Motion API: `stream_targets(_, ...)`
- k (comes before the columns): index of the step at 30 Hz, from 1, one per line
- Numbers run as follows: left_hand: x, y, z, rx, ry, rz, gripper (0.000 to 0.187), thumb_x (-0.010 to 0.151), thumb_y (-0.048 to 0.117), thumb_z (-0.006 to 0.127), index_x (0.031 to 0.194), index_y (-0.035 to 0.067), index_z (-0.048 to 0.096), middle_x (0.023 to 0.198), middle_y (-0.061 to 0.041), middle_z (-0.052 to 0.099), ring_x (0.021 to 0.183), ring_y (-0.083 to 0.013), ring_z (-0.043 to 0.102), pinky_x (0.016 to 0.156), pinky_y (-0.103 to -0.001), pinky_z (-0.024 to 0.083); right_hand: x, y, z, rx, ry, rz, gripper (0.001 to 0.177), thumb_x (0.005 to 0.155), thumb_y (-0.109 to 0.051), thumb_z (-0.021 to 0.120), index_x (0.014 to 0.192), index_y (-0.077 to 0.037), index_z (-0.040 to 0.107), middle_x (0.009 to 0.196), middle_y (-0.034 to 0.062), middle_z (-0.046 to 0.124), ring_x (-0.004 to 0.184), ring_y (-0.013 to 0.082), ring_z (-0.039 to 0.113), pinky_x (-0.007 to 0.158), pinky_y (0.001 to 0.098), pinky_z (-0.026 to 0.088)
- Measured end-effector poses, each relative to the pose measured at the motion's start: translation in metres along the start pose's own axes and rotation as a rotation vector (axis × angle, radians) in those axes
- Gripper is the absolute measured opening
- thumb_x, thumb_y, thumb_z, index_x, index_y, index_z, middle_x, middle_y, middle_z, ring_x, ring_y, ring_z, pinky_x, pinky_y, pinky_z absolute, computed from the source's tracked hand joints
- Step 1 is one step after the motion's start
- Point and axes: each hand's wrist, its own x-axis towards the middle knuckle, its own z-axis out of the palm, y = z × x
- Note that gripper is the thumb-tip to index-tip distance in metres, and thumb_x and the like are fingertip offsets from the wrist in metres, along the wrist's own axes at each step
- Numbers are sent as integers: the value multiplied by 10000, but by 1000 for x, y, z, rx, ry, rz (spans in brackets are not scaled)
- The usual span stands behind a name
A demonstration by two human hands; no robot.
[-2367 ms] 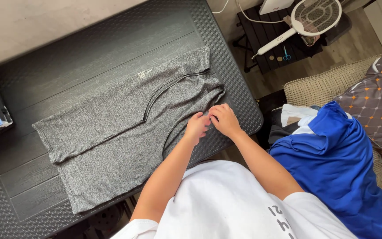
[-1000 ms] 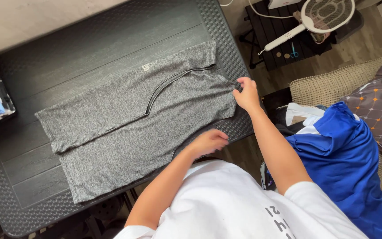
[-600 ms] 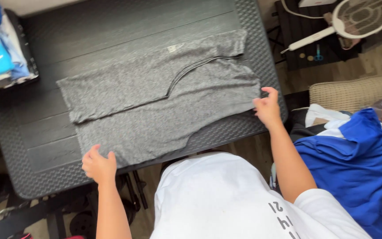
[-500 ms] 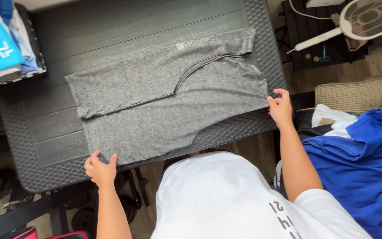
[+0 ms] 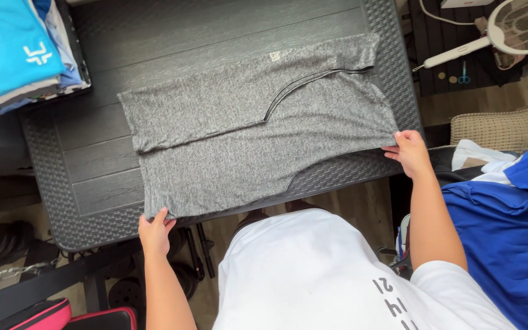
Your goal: The person folds a blue t-shirt, a gray t-shirt, and a blue long-sleeve shirt on a dark textured table. Each garment is smoothed, folded in half, then folded again into a compact rectangle and stacked on the table.
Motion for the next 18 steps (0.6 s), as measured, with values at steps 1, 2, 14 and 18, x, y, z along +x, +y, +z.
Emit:
stream_targets(1, -7, 5, 2, -99, 6, 37, 568, 854, 115, 733, 1339, 146, 440, 1209, -112, 628, 977, -196, 664, 795, -380, 594, -4, -4, 3, 9, 6, -34, 249, 1014, -196, 579, 1185, -101, 427, 1059, 79, 605, 916, 288, 671, 757, 427, 599)
stream_targets(2, -16, 11, 4, -199, 11, 75, 620, 821, 60, 699, 1318, 240, 376, 1162, -72, 630, 960, -183, 674, 773, -378, 597, -8, -8, 5, -11, 3, -36, 258, 1009, -169, 571, 1222, -128, 430, 1039, 79, 600, 920, 281, 659, 764, 428, 590)
stream_targets(14, -50, 45, -8, 716, 57, 214, 401, 879, 40, 686, 1248, 195, 710, 981, -113, 746, 835, -187, 692, 755, -328, 543, -10, -12, -21, -366, -123, -244, 298, 948, -26, 608, 1191, -120, 753, 1034, 46, 707, 946, 123, 662, 834, 289, 540)
stream_targets(18, -56, 46, -25, 830, 24, 205, 291, 917, 160, 711, 1200, 220, 743, 974, -105, 763, 800, -211, 694, 764, -346, 541, -30, -20, -29, -559, -41, -276, 252, 935, -106, 721, 1176, -137, 789, 965, 50, 753, 884, 113, 650, 794, 265, 496)
